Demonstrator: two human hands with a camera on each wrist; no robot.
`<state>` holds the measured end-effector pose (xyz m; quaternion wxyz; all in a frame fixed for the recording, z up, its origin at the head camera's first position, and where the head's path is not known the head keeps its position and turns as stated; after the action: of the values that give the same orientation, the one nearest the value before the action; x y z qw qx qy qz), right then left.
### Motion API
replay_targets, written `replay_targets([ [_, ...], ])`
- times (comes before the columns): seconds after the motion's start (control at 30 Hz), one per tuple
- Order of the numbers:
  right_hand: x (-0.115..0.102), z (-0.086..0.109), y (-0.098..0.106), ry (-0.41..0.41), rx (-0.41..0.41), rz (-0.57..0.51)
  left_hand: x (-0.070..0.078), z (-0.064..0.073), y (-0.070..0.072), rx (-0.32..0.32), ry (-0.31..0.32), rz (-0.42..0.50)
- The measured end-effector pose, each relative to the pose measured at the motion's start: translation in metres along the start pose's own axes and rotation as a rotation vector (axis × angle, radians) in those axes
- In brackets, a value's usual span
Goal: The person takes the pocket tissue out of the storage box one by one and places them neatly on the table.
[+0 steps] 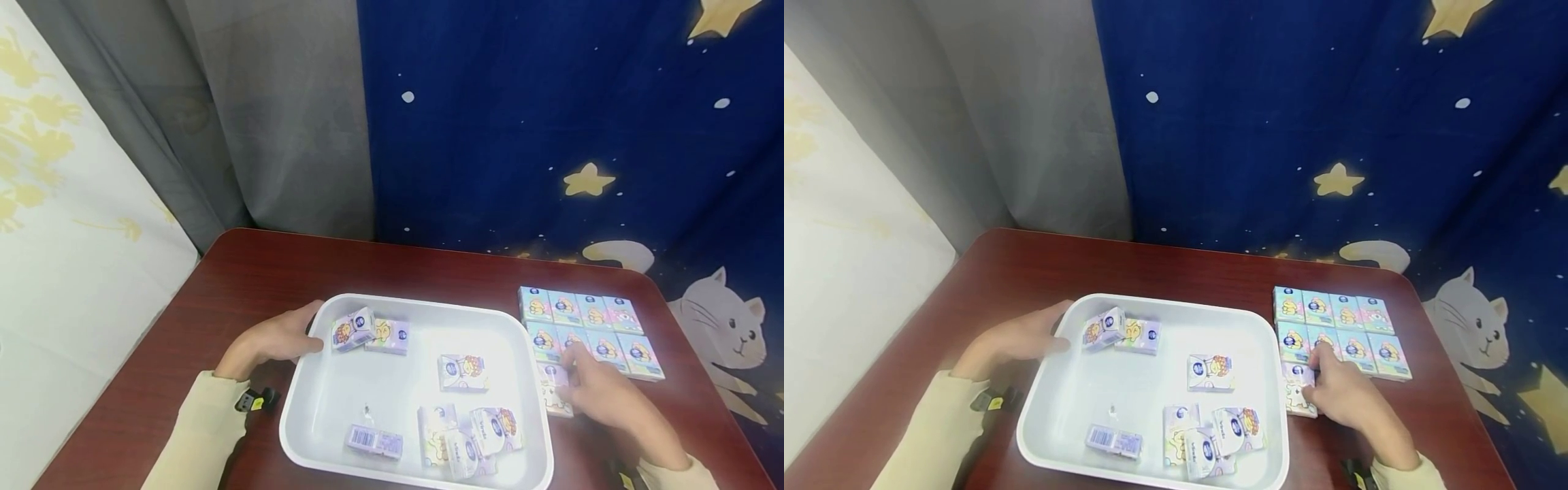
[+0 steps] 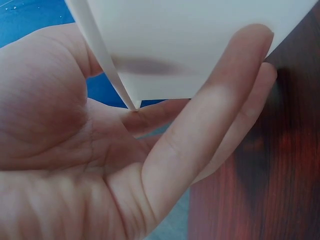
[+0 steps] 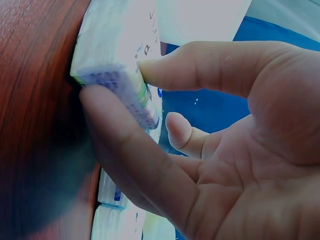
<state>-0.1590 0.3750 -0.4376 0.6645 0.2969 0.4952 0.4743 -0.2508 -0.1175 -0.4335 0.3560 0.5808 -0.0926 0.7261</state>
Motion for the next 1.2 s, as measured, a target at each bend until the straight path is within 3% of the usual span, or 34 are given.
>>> replay_targets([
  [0.47, -0.003, -0.002, 0.004, -0.018, 0.041, 0.076, -0.002, 0.000, 0.001, 0.009, -0.002, -0.001],
  [0.73, -0.013, 0.003, 0.014, 0.030, 0.132, 0.180, -0.001, 0.000, -0.002, 0.007, 0.007, 0.003],
  [0.97, -0.042, 0.017, 0.028, 0.104, 0.226, 0.180, 0.000, 0.000, -0.003, 0.014, 0.011, 0.010],
  [1.2, -0.082, 0.023, 0.033, 0.202, 0.188, 0.210, -0.001, 0.000, -0.002, 0.023, 0.007, -0.001],
])
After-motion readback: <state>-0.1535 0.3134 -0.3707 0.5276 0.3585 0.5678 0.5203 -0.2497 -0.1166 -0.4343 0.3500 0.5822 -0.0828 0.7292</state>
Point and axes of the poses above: each hand's wrist, its own z-axis away from the middle knuckle, its own y-axis out of the back of the hand, x = y × z, the point moved 5 cm from there along -z, towards the middle knuckle, and after that the axes turned 7 degrees about z, right-handed, at the moved point
